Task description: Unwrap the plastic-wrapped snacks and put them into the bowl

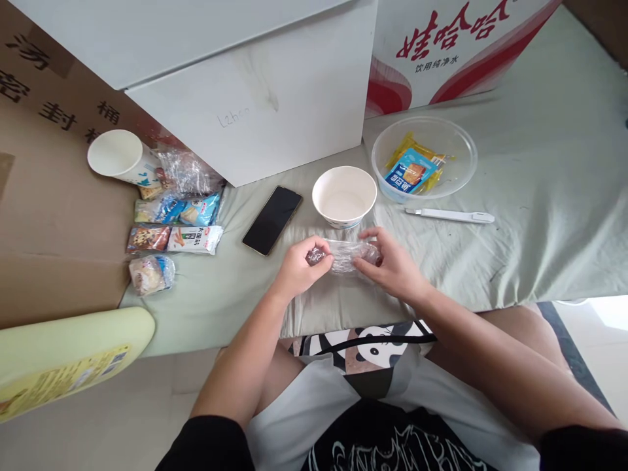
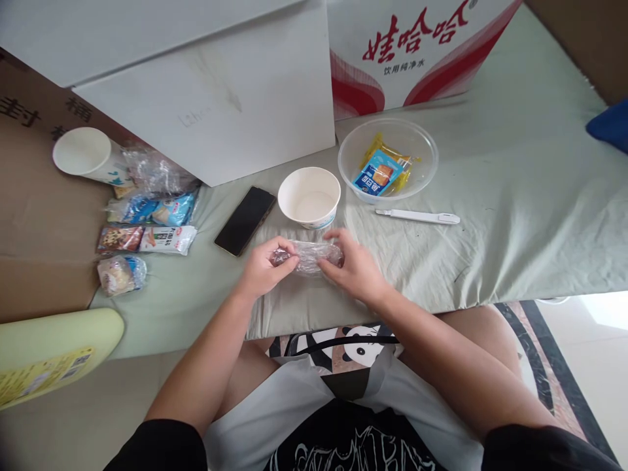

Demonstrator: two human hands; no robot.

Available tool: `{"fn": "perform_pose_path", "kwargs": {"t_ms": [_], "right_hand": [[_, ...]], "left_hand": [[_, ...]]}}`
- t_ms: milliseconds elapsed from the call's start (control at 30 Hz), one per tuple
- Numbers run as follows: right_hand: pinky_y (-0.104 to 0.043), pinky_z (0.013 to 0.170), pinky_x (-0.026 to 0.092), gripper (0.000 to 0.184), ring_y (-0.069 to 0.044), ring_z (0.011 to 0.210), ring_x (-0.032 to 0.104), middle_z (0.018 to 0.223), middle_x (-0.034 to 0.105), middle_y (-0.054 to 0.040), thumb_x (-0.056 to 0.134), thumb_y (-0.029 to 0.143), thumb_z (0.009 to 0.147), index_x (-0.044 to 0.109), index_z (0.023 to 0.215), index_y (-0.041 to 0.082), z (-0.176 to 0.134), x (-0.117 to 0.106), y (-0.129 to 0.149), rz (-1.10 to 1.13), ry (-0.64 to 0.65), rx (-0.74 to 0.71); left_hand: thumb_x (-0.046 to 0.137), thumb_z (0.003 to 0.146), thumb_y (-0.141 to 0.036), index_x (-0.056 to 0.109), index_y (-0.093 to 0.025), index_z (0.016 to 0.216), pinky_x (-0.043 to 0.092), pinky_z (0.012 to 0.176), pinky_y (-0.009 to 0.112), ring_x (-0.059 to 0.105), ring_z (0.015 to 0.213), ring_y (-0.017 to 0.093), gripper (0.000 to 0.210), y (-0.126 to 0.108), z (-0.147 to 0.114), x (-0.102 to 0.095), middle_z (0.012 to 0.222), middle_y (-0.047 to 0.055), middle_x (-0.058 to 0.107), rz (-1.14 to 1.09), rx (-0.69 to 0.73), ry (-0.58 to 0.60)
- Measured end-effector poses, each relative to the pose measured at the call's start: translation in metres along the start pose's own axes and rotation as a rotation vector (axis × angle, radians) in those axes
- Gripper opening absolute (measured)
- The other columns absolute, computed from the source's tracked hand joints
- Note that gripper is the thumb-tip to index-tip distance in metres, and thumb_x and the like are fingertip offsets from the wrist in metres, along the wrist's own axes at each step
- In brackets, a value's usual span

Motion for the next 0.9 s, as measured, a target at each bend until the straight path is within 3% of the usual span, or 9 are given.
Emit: {"fn": "perform_pose_path", "kwargs": {"t_ms": [67,233,367,500,567,633,733,833,900], "right_hand": [[-0.030,0.058,0.042,0.050,-0.014,0.056,0.052,0.074,0.066,0.0034,0.070,0.038,0.075,0.056,0.120,0.022,0.000,0.000,-0.003,-0.001,-0.029,0.041],[-0.034,0.068,0.045,0.012,-0.020,0.070,0.059,0.074,0.063,-0.0023,0.061,0.035,0.081,0.059,0.082,0.023,-0.006,-0.003,0.006,-0.146,-0.142,-0.068],[-0.037,0.083,0.048,0.009,-0.023,0.088,0.064,0.091,0.068,-0.0055,0.064,0.031,0.084,0.059,0.084,0.024,-0.014,0.006,0.011,-0.045,-0.040,-0.250],[-0.033,0.072,0.048,0.029,-0.016,0.073,0.058,0.082,0.060,-0.0004,0.068,0.049,0.088,0.053,0.085,0.024,-0.019,0.024,0.002,0.400,0.342,-0.148],[-0.033,0.073,0.050,0.030,-0.016,0.077,0.060,0.090,0.063,-0.0011,0.069,0.051,0.087,0.057,0.097,0.025,-0.020,0.025,0.002,0.483,0.415,-0.128],[-0.037,0.088,0.052,0.031,-0.020,0.096,0.065,0.108,0.067,-0.0049,0.069,0.045,0.088,0.060,0.111,0.027,-0.019,0.020,0.005,0.392,0.359,-0.185],[-0.045,0.105,0.048,0.027,-0.024,0.118,0.064,0.123,0.068,-0.0093,0.063,0.037,0.090,0.059,0.114,0.026,-0.016,0.011,0.001,0.219,0.201,-0.164],[-0.043,0.098,0.053,0.025,-0.023,0.108,0.067,0.115,0.070,-0.0099,0.059,0.033,0.090,0.054,0.114,0.024,-0.015,0.007,-0.005,0.170,0.157,-0.071],[-0.040,0.092,0.055,0.033,-0.021,0.100,0.068,0.110,0.070,-0.0084,0.058,0.031,0.090,0.050,0.121,0.025,-0.016,0.006,-0.003,0.156,0.160,-0.092]], "left_hand": [[0.067,0.082,-0.030,0.064,-0.022,0.093,0.048,0.069,0.028,0.059,0.072,0.015,0.014,-0.003,-0.001,-0.003,0.086,0.001,0.066,0.107,0.088,-0.098],[0.066,0.079,-0.019,0.056,-0.022,0.086,0.050,0.081,0.035,0.060,0.086,0.021,0.013,-0.022,-0.015,-0.016,0.087,0.005,0.062,0.415,0.440,-0.611],[0.062,0.089,-0.028,0.060,-0.022,0.097,0.051,0.081,0.034,0.063,0.086,0.020,0.011,-0.024,-0.014,0.011,0.093,0.006,0.067,0.279,0.424,-0.250],[0.062,0.091,-0.057,0.062,-0.020,0.121,0.055,0.084,0.036,0.067,0.097,0.025,0.048,-0.021,-0.015,0.039,0.109,0.010,0.070,-0.081,0.191,0.182],[0.059,0.092,-0.060,0.065,-0.020,0.119,0.056,0.082,0.035,0.068,0.093,0.024,0.048,-0.022,-0.016,0.042,0.103,0.009,0.071,-0.164,0.127,0.264],[0.059,0.094,-0.055,0.069,-0.021,0.111,0.056,0.088,0.037,0.068,0.100,0.025,0.039,-0.025,-0.015,0.031,0.106,0.009,0.069,-0.091,0.158,0.152],[0.063,0.093,-0.041,0.071,-0.022,0.099,0.053,0.092,0.040,0.064,0.100,0.025,0.022,-0.028,-0.018,-0.002,0.103,0.008,0.064,0.206,0.271,-0.297],[0.070,0.089,-0.032,0.065,-0.023,0.098,0.050,0.080,0.041,0.060,0.084,0.021,0.013,-0.030,-0.029,-0.032,0.091,0.004,0.060,0.382,0.313,-0.702],[0.071,0.088,-0.030,0.057,-0.024,0.087,0.046,0.074,0.040,0.056,0.076,0.018,0.015,-0.036,-0.030,-0.041,0.083,0.000,0.058,0.465,0.351,-0.790]]}}
Point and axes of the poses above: each hand's wrist, its own z-axis towards the middle knuckle, its own x-axis out of the palm, y = z × x, the point moved 5 cm from there along z, towards the middle knuckle
